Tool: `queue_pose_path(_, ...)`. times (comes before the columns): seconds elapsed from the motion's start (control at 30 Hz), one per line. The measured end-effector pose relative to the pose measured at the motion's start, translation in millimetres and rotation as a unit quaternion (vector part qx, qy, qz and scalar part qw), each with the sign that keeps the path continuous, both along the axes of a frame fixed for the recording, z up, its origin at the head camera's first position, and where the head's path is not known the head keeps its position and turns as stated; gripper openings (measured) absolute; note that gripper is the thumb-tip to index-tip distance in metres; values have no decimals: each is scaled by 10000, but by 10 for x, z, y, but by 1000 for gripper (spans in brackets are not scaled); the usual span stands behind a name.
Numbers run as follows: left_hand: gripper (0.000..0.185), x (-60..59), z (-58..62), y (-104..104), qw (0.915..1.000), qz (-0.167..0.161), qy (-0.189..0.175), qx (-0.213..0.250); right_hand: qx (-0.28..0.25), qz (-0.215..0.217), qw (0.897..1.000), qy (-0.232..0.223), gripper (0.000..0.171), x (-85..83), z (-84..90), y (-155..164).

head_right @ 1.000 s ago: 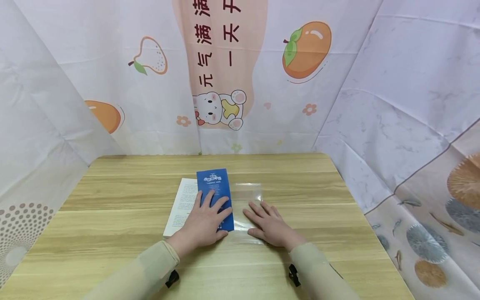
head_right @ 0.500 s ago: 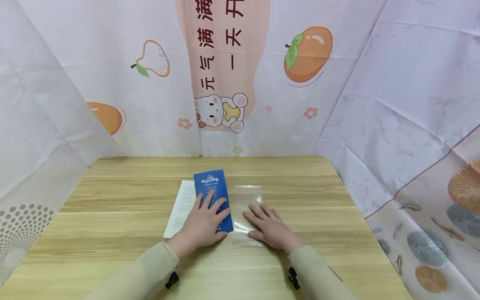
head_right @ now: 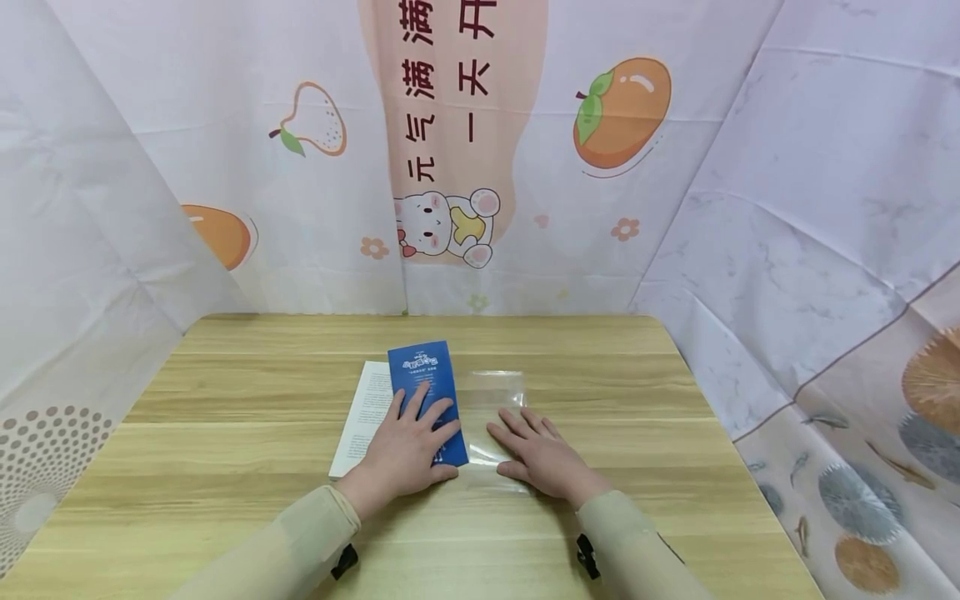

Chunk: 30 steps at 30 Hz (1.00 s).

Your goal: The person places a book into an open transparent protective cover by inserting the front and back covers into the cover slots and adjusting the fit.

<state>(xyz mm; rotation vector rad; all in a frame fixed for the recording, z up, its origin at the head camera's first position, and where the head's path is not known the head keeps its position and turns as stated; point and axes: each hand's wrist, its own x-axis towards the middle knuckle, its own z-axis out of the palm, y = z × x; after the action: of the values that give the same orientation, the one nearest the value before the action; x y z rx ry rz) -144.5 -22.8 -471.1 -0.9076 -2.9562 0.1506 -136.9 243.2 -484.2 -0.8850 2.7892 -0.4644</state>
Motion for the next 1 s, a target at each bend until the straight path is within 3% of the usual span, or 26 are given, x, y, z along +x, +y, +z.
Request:
queue_pose_path(0.43, 69, -2, -12, 24, 9998, 191, -49, -24, -137, 88, 9998, -71, 63, -27, -18, 7)
queue_pose_path(0.83, 61, -3, -32, 20, 9992, 387, 122, 59, -224, 100, 9997, -43, 62, -29, -12, 18)
queue_pose_path(1.0, 62, 4, -1, 9, 9992, 389, 3, 14, -246, 115, 9996, -76, 62, -23, 3, 14)
